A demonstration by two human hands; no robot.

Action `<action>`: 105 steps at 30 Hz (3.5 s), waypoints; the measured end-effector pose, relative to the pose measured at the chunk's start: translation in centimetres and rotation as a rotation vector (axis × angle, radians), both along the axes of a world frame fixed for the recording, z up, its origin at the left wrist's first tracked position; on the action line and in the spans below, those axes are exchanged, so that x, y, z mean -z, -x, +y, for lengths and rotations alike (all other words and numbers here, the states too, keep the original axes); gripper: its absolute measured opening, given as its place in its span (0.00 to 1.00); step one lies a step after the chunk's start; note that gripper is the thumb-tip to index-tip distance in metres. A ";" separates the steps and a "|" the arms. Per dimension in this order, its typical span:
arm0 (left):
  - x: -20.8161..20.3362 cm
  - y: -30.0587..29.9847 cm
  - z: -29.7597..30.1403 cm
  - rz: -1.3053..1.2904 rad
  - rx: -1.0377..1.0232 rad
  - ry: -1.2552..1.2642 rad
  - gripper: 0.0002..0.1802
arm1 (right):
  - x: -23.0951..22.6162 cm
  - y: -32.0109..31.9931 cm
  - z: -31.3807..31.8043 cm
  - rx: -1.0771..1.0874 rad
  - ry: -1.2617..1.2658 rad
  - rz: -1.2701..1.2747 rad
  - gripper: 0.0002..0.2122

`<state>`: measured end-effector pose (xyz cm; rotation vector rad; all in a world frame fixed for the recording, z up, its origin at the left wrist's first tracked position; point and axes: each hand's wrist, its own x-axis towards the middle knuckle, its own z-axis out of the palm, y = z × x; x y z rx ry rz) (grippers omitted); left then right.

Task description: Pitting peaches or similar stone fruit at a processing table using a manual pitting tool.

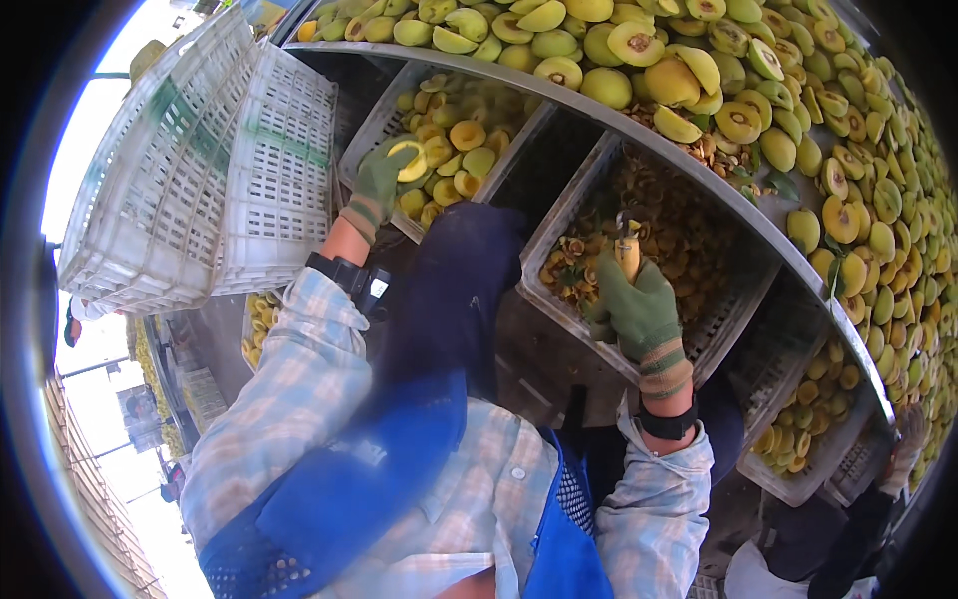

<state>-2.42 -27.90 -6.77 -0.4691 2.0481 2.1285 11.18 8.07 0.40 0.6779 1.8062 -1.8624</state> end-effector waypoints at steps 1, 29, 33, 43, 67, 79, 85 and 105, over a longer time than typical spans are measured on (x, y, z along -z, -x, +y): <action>0.7 -0.7 -0.5 -0.123 -0.094 0.083 0.20 | 0.1 0.1 -0.3 -0.031 -0.031 -0.051 0.15; -9.1 7.7 15.1 0.814 0.587 0.638 0.23 | 2.9 -0.1 -0.3 -0.070 -0.198 0.416 0.16; -8.1 11.7 22.2 1.078 0.491 1.121 0.35 | 1.8 -0.1 -0.2 -0.121 -0.234 0.363 0.15; -9.7 6.9 24.5 1.112 0.576 0.816 0.39 | -2.3 0.4 1.2 0.244 0.150 0.244 0.12; -6.0 -5.0 28.3 0.855 0.718 0.088 0.19 | 3.3 0.0 5.6 0.483 0.070 0.455 0.20; -5.8 -4.5 28.0 0.539 0.533 -0.280 0.14 | 1.3 2.7 1.1 0.655 0.834 0.442 0.16; -5.7 -2.5 26.4 0.177 0.514 -0.386 0.22 | -1.6 2.0 0.6 0.561 0.280 0.346 0.13; -7.9 -3.4 27.1 0.139 0.605 -0.509 0.30 | -1.8 0.6 0.9 0.271 0.467 0.118 0.15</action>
